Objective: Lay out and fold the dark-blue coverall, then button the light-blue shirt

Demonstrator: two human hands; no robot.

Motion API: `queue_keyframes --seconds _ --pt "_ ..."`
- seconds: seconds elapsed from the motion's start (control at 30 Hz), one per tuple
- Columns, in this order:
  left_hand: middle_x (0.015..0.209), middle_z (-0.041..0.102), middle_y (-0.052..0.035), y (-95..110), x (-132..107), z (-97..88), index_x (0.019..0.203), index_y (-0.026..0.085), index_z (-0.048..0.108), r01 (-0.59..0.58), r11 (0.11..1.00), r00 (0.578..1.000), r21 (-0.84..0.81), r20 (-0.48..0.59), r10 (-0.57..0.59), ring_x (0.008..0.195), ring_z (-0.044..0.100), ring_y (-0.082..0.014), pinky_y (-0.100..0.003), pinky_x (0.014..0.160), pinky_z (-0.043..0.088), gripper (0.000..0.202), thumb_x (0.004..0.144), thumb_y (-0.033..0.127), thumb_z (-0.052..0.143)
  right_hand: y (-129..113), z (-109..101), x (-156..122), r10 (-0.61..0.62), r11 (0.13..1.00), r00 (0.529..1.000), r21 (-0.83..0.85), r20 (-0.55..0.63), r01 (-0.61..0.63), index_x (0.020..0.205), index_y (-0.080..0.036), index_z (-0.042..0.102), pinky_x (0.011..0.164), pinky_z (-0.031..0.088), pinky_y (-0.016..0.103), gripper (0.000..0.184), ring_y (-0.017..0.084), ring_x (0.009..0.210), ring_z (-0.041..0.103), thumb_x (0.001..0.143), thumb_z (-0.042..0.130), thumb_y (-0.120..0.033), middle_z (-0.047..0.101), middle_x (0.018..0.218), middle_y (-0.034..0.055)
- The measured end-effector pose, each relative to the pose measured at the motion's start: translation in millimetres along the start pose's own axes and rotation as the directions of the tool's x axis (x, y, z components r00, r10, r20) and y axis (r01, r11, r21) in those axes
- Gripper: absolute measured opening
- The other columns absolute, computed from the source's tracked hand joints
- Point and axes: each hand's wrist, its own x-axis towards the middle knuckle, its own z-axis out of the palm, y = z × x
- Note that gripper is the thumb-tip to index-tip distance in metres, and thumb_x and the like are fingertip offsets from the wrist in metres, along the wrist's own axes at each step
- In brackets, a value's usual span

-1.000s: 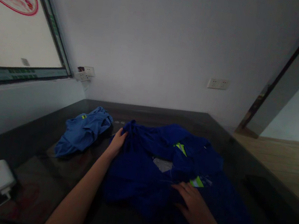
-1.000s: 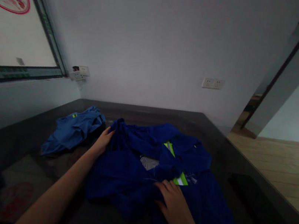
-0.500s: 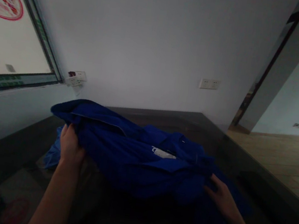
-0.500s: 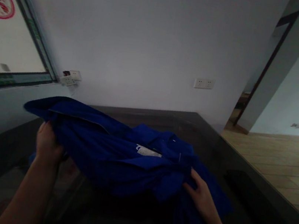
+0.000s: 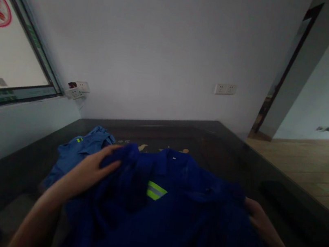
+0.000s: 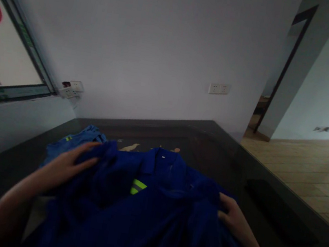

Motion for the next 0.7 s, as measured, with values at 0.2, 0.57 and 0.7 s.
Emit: queue_keyframes --seconds 0.2,0.57,0.7 --pt "0.150 0.031 -0.0102 17 -2 119.3 0.140 0.033 0.035 -0.112 0.969 0.871 0.221 0.492 -0.011 0.137 0.023 -0.0386 -0.067 0.101 0.025 0.077 0.072 0.059 0.060 -1 22 0 0.091 0.968 0.973 -0.248 0.211 -0.037 0.104 -0.017 0.070 0.100 0.039 0.049 0.059 0.037 0.113 0.054 0.055 0.069 -0.051 0.064 0.118 0.0141" --pt "0.138 0.047 -0.0045 -2 -3 138.6 0.115 0.033 0.053 -0.131 0.980 0.875 0.152 0.483 0.042 0.127 0.043 -0.0319 -0.059 0.100 0.033 0.039 0.077 0.035 0.059 9 23 1 0.078 0.962 0.982 -0.271 0.171 -0.029 0.109 -0.019 0.068 0.102 0.037 0.049 0.063 0.036 0.116 0.052 0.064 0.062 -0.063 0.062 0.122 0.0124" --pt "0.111 0.063 -0.0036 -14 6 135.3 0.102 0.027 0.057 -0.043 0.997 0.941 0.062 0.338 0.019 0.100 0.062 -0.0229 -0.037 0.088 0.046 0.025 0.077 0.026 0.054 7 24 1 0.036 0.966 0.987 -0.259 0.154 0.005 0.104 -0.020 0.070 0.101 0.039 0.047 0.058 0.034 0.113 0.055 0.066 0.061 -0.063 0.065 0.117 0.0106"
